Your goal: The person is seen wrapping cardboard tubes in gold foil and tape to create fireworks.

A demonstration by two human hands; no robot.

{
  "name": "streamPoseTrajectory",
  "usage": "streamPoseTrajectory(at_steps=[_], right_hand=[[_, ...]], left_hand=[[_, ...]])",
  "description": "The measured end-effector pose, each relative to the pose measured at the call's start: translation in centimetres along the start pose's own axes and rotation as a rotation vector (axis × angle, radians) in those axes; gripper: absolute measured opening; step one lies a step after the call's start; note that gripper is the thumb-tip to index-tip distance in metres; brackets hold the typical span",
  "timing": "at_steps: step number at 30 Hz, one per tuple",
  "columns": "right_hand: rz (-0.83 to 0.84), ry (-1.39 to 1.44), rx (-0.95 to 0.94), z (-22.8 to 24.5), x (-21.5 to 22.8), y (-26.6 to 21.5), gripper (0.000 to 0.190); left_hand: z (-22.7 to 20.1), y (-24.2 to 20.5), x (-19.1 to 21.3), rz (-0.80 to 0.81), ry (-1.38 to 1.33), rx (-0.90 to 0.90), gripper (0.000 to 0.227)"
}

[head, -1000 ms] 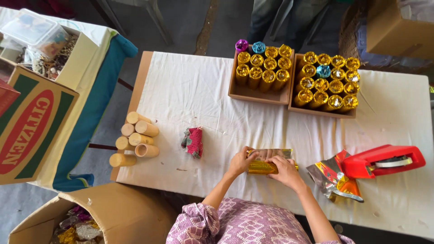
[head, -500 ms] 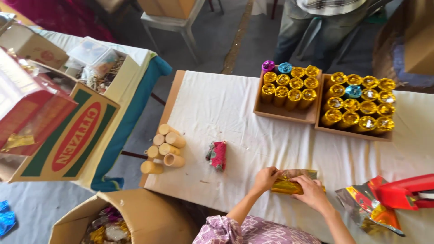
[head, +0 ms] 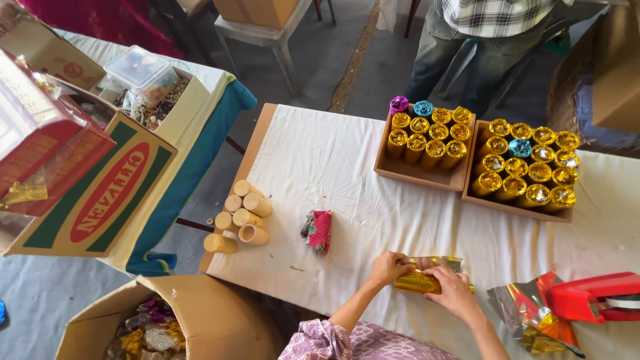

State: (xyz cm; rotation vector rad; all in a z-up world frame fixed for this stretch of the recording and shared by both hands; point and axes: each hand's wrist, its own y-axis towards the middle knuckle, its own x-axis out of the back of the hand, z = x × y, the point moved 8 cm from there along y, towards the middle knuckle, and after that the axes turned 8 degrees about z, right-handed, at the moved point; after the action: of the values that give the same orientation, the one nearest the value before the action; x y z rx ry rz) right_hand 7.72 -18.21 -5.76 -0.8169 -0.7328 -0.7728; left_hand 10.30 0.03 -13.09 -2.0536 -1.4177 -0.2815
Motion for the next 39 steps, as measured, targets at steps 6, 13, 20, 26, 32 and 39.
streamPoseTrajectory(at_steps=[6, 13, 20, 26, 32, 39], right_hand=[[0.061, -0.007, -0.043, 0.6, 0.6, -0.4, 0.065], [-0.011, -0.047, -0.008, 0.6, 2.5, 0.1, 0.066], [0.007, -0.1, -0.042, 0.6, 2.4, 0.7, 0.069], [-0.018, -0.095, -0.056, 0.7, 3.7, 0.9, 0.076], [-0.216, -0.067, 0.109, 3.0, 7.0, 1.6, 0.102], [0.058, -0.075, -0.037, 2.0, 5.7, 3.1, 0.092]], left_hand=[[-2.5, -1.5, 1.5, 0.056, -0.075, -0.071, 0.065], [-4.0, -1.8, 2.1, -0.057, -0.068, -0.013, 0.066], [-4.1, -1.8, 2.4, -0.08, -0.11, -0.017, 0.06], [-3.0, -1.3, 1.6, -0.074, -0.099, 0.047, 0.057], [-3.2, -1.7, 1.4, -0.107, -0.061, -0.017, 0.054], [-3.6, -2.2, 0.9, -0.091, -0.194, -0.189, 0.035]])
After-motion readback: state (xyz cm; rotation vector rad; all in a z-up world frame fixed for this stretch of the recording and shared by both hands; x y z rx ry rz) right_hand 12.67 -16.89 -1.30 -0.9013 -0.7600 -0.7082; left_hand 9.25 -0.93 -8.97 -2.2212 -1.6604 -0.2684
